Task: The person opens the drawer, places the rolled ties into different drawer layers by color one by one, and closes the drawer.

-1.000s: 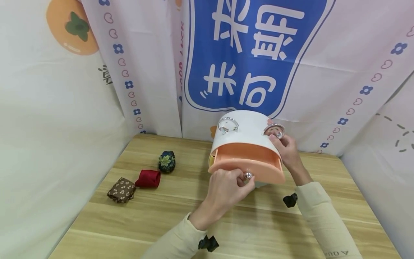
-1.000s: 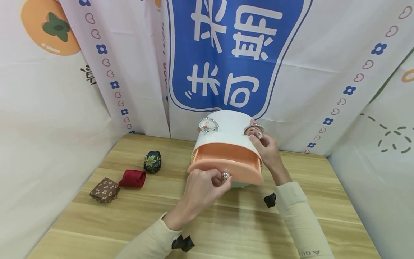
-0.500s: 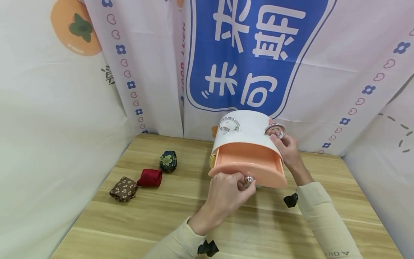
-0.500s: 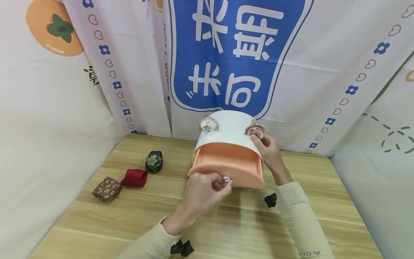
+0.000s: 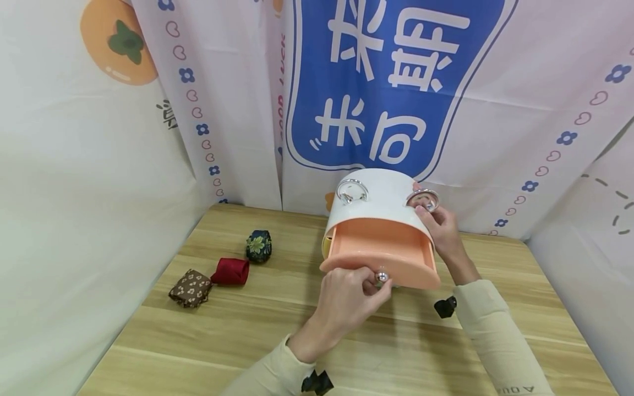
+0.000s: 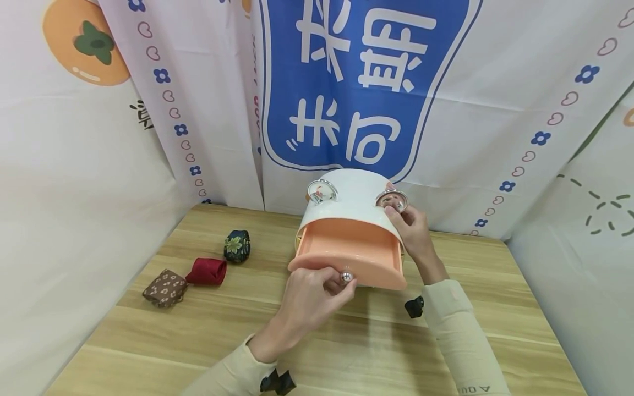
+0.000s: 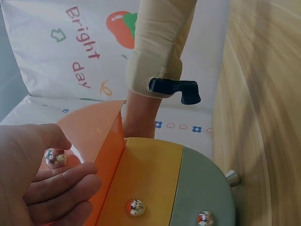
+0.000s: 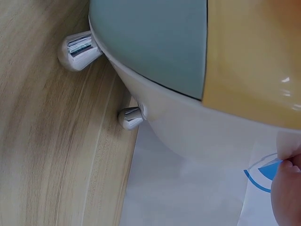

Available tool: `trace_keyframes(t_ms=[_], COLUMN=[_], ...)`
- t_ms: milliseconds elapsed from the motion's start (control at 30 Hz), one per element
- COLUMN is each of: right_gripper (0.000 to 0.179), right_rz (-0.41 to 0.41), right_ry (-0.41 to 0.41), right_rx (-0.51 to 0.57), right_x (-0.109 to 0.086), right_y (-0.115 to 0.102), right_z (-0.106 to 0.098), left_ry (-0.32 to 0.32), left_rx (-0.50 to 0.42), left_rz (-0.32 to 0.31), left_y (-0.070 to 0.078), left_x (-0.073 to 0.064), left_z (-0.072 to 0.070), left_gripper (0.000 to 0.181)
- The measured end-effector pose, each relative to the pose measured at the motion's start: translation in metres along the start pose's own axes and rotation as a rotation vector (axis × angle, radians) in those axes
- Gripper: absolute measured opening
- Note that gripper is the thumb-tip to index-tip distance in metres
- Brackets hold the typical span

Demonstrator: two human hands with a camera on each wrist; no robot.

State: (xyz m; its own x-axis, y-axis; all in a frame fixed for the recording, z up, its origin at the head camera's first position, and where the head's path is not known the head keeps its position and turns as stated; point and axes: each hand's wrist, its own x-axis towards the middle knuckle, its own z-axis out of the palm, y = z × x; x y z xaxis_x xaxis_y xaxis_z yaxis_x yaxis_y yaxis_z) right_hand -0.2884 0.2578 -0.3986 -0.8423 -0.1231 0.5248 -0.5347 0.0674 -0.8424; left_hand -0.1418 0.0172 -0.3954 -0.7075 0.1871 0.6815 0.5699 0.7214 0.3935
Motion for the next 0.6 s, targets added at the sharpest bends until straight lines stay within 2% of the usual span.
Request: trace_keyframes(t_ms=[167,333,467,600], right_gripper=[0.022,0.023,0.025,0.025], right_rz=[-0.028,-0.029,-0.029,-0.035], right_ry=[-0.009,-0.010,-0.015,-0.011], right_rx=[0.032,0.047,0.052,0.058], right_x=[0.001,0.001,0.001,0.001], right_y=[0.001,0.000,0.000,0.002], right_z=[0.001,0.001,0.000,0.001], left_ry=[-0.015,-0.043,-0.073,-0.126], left_rx=[-0.030,0.001,0.022,0.003], left_rz=[-0.001,-0.020,-0.048,-0.087], left_y=[-0.004,-0.011,-0.022,-0.041], left_x=[-0.004,-0.013,-0.022,-0.035], left_z=[0.001,0.004,0.005,0.004], left_gripper=[0.021,0.022,0.020,0.018])
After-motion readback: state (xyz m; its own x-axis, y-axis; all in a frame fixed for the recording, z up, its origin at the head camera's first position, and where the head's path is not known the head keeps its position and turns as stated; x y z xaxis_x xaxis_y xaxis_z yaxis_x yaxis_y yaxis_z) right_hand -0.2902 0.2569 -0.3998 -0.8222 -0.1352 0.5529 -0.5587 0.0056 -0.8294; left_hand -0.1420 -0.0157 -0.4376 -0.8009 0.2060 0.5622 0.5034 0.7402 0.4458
